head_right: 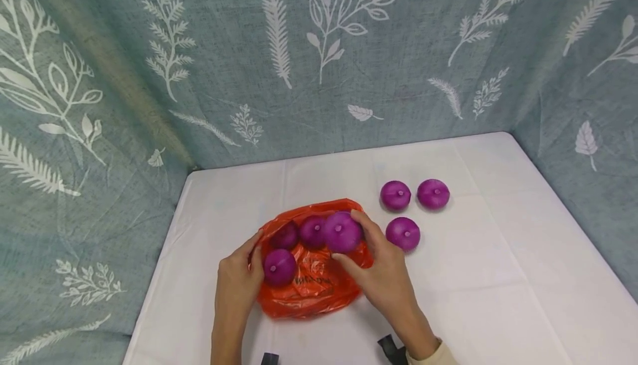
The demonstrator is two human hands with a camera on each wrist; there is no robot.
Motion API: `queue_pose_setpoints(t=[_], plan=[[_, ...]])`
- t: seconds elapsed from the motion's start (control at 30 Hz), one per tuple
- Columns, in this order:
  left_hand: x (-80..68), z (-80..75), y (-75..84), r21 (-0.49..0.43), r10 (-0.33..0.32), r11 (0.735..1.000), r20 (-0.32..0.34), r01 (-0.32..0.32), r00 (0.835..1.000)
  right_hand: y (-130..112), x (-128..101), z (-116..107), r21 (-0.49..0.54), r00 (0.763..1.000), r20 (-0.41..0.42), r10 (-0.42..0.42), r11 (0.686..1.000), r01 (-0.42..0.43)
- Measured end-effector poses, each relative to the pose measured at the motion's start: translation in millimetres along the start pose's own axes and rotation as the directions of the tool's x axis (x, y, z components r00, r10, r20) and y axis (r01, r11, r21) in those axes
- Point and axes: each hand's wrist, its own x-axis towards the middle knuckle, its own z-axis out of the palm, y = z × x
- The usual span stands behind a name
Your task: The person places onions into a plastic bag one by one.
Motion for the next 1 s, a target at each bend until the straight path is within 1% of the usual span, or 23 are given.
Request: queue_pose_setpoints(t=[0.2,0.37,0.53,0.63,0.77,0.83,1.0], plan=[[-1.9,1.0,-1.1,0.002,0.000,1.000,0.002,0.000,1.000,1,3,15,0.034,0.998,0.056,-0.003,0.999,0.001],[-1.5,1.7,-1.0,-0.009,0.000,1.000,0.004,0.000,1.000,2,3,29,0.024,0.994,0.109,0.012,1.000,-0.015],[-0.4,1.8,0.2,-0.013,-0.002,1.000,0.002,0.003,1.000,5,0,42,-0.093,0.988,0.146,0.054,0.995,-0.041],[-0.1,2.2,0.0,-0.008,-0.004,1.000,0.006,0.004,1.000,9,-4,50,-0.179,0.986,0.155,0.058,0.983,-0.030],[0.1,2.7,-0.9,-0.002,-0.009,1.000,0.012,0.009,1.000,14,-8,60,-0.250,0.983,0.170,0.065,0.968,-0.021],[0.3,2.9,-1.9,-0.002,-0.009,1.000,0.011,0.009,1.000,16,-10,63,-0.277,0.982,0.176,0.074,0.961,-0.023],[0.1,2.5,-4.6,0.004,0.000,1.000,-0.010,0.000,1.000,20,-11,69,-0.296,0.978,0.194,0.079,0.955,-0.019]])
